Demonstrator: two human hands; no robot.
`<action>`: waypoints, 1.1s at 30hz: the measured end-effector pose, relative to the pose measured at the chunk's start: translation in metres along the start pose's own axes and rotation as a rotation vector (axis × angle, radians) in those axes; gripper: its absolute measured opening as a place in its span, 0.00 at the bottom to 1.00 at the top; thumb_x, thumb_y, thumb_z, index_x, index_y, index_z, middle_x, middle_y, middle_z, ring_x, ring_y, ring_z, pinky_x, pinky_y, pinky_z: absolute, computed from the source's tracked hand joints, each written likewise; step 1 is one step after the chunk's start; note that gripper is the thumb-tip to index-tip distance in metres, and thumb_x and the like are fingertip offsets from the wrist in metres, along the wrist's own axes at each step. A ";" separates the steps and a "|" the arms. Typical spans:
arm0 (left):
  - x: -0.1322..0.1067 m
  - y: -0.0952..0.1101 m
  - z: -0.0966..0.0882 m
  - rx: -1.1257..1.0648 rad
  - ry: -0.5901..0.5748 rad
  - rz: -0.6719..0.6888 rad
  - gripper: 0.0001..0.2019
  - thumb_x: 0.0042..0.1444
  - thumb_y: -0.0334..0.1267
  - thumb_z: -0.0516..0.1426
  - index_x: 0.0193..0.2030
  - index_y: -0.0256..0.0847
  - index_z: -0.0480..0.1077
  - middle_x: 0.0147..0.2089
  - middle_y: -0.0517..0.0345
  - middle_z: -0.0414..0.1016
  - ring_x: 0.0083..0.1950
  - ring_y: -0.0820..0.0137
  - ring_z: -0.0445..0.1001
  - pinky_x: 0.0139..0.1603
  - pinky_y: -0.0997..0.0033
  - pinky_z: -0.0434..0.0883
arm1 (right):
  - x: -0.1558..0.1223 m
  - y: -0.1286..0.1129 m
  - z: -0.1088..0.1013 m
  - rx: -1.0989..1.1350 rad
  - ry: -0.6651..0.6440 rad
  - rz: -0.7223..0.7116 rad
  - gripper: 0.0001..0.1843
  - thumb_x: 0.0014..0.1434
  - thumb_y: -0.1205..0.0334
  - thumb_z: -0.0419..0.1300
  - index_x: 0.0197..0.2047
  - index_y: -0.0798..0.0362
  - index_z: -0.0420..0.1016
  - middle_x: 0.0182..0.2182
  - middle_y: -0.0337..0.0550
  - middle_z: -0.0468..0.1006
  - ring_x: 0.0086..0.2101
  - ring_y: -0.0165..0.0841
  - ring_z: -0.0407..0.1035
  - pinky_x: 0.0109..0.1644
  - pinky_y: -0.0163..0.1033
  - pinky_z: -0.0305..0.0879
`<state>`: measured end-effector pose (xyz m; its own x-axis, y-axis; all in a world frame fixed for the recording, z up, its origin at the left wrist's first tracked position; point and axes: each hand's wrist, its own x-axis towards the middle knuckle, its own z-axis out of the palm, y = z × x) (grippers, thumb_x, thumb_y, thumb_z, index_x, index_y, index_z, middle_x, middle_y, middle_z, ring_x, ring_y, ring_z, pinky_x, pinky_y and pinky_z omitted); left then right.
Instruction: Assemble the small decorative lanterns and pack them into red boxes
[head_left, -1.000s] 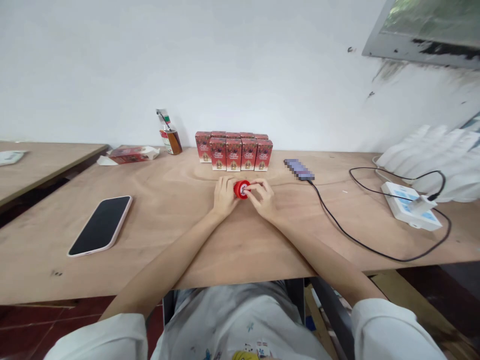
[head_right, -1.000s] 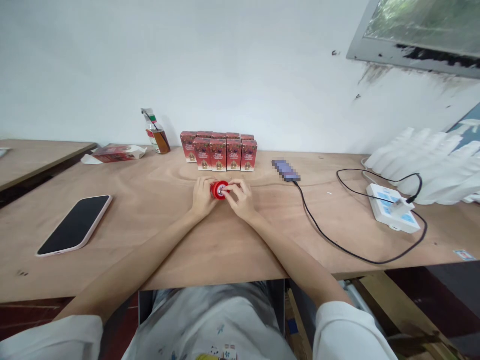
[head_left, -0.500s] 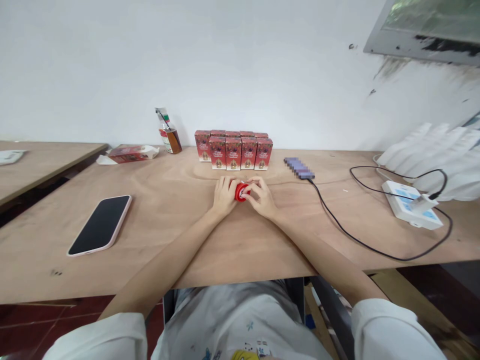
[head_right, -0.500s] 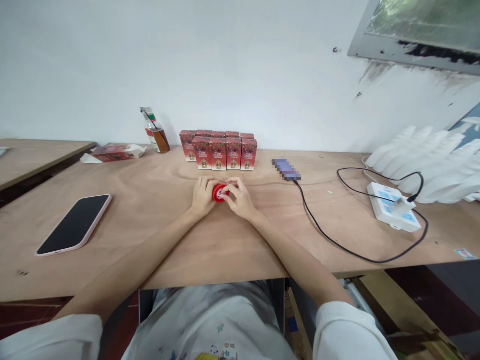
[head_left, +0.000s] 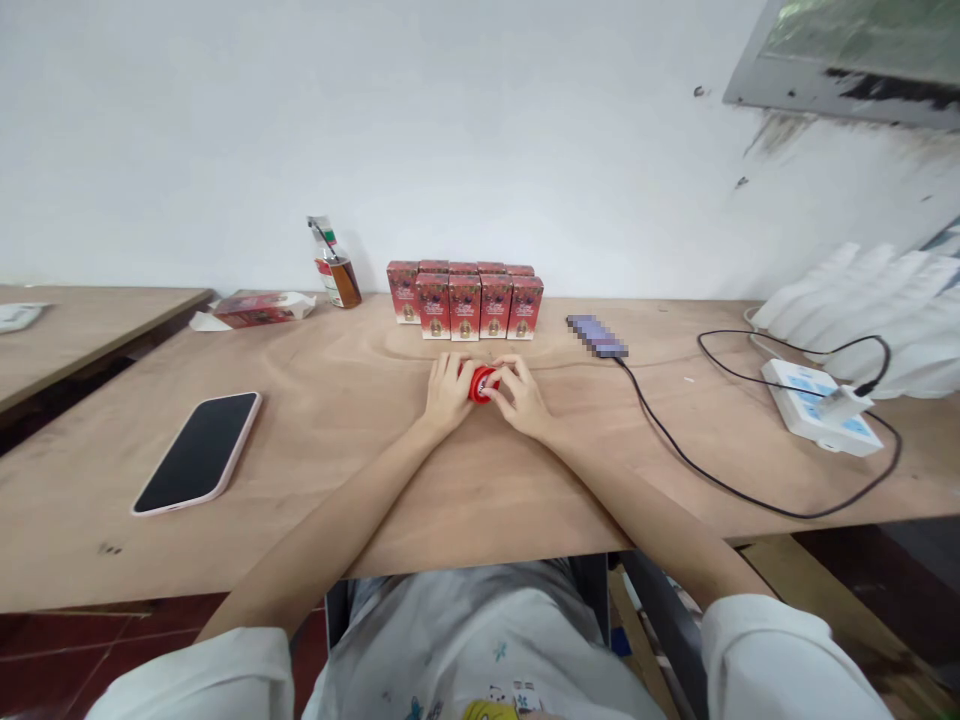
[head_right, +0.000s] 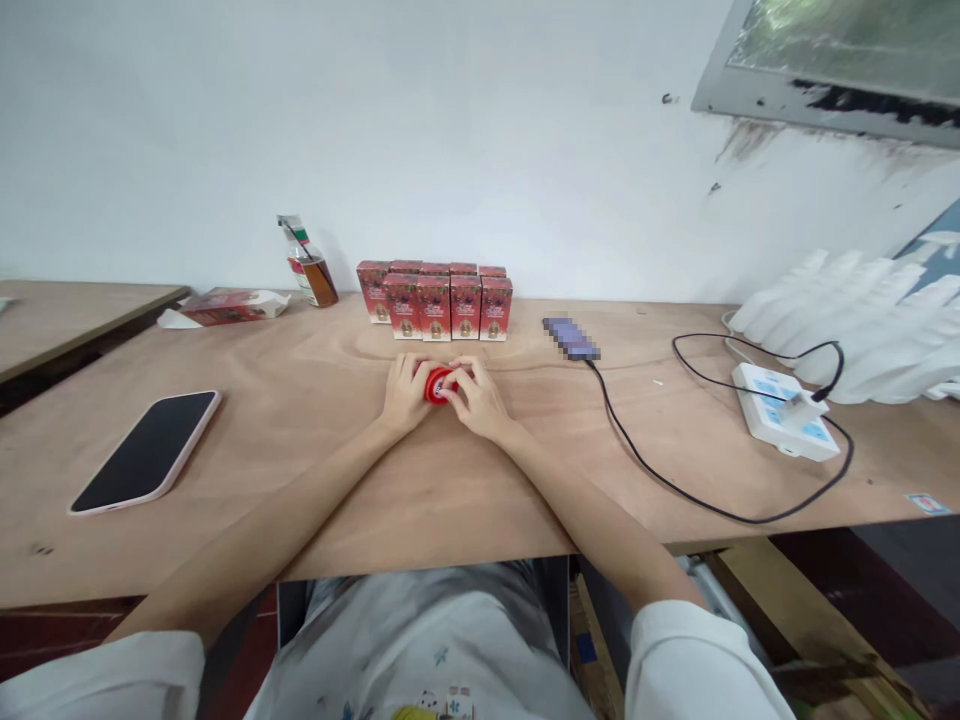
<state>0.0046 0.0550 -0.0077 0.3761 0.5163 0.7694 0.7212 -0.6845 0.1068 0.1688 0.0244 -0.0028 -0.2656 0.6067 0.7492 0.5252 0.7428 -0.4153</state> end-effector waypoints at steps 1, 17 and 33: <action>0.000 0.000 0.000 0.001 0.001 -0.008 0.16 0.60 0.49 0.51 0.45 0.39 0.69 0.44 0.45 0.68 0.45 0.58 0.64 0.43 0.60 0.64 | 0.000 0.000 0.001 0.001 0.011 0.011 0.08 0.61 0.57 0.54 0.36 0.51 0.70 0.45 0.49 0.65 0.45 0.37 0.67 0.55 0.47 0.63; 0.001 0.000 0.001 0.069 -0.009 0.002 0.13 0.59 0.44 0.53 0.44 0.38 0.69 0.43 0.44 0.68 0.44 0.58 0.64 0.42 0.61 0.64 | 0.000 -0.001 0.002 -0.105 0.095 -0.021 0.08 0.61 0.60 0.55 0.33 0.49 0.73 0.43 0.47 0.71 0.45 0.38 0.67 0.52 0.47 0.64; 0.002 0.003 0.000 0.103 -0.017 -0.018 0.15 0.57 0.46 0.53 0.44 0.37 0.68 0.41 0.47 0.68 0.41 0.59 0.64 0.39 0.63 0.64 | -0.004 0.005 0.015 -0.241 0.047 -0.072 0.12 0.66 0.60 0.44 0.41 0.54 0.66 0.48 0.54 0.66 0.49 0.39 0.65 0.51 0.48 0.67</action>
<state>0.0076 0.0541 -0.0062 0.3722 0.5372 0.7569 0.7832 -0.6193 0.0544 0.1598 0.0298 -0.0156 -0.2746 0.5367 0.7978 0.6853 0.6913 -0.2292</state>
